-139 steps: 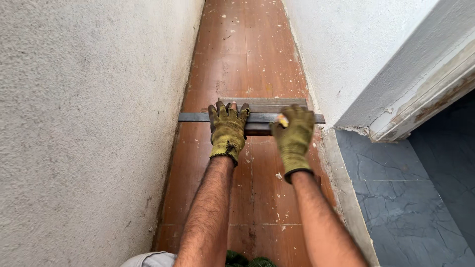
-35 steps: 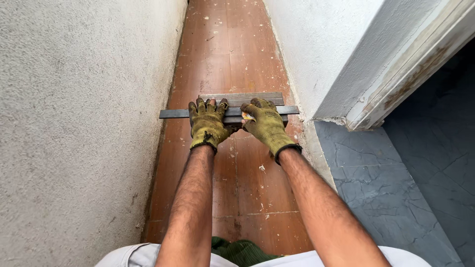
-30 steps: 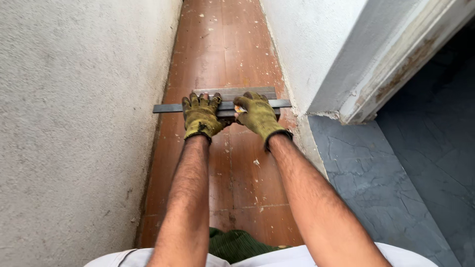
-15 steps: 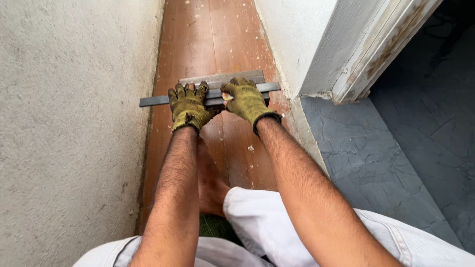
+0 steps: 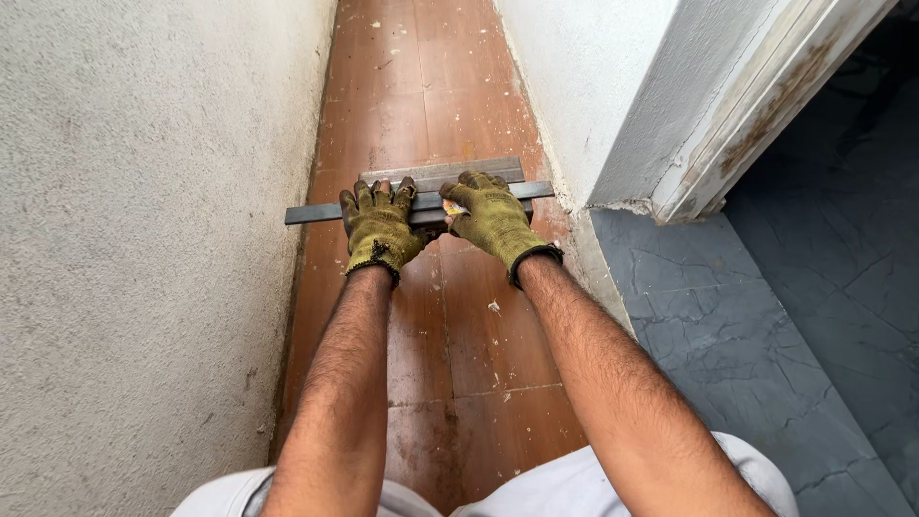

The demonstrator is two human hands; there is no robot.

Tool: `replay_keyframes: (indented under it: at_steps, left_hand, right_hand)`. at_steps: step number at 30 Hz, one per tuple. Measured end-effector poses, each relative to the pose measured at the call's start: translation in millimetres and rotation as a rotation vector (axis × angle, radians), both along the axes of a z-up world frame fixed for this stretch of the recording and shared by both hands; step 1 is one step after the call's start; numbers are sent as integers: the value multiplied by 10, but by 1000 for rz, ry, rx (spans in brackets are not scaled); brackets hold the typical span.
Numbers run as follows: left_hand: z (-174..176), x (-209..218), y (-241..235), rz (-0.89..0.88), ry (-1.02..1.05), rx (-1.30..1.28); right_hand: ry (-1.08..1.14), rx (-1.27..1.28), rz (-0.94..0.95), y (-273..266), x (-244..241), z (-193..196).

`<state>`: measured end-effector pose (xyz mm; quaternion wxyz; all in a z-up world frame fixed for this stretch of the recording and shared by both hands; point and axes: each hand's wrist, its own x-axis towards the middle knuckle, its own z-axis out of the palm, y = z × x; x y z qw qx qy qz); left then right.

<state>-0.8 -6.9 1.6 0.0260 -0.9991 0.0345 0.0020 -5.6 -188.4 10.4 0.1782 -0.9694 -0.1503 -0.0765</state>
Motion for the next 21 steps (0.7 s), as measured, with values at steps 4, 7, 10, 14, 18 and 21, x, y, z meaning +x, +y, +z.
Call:
replay_keyframes:
  at_steps: [4, 7, 10, 14, 18, 21]
  left_hand:
    - [-99, -31, 33, -31, -55, -32]
    - [-105, -52, 54, -43, -133, -130]
    - [-73, -53, 58, -21, -82, -114]
    - [-20, -80, 42, -17, -61, -94]
    - [20, -100, 33, -3, 25, -40]
    - [20, -47, 25, -4, 51, -38]
  right_hand:
    - [-50, 60, -16, -8, 14, -126]
    - [-114, 43, -46, 34, 5, -178]
    - [-139, 45, -46, 77, 9, -205]
    - [-131, -16, -41, 31, -20, -193]
    - [-52, -25, -54, 75, -69, -132]
    - [-20, 13, -176, 164, -33, -105]
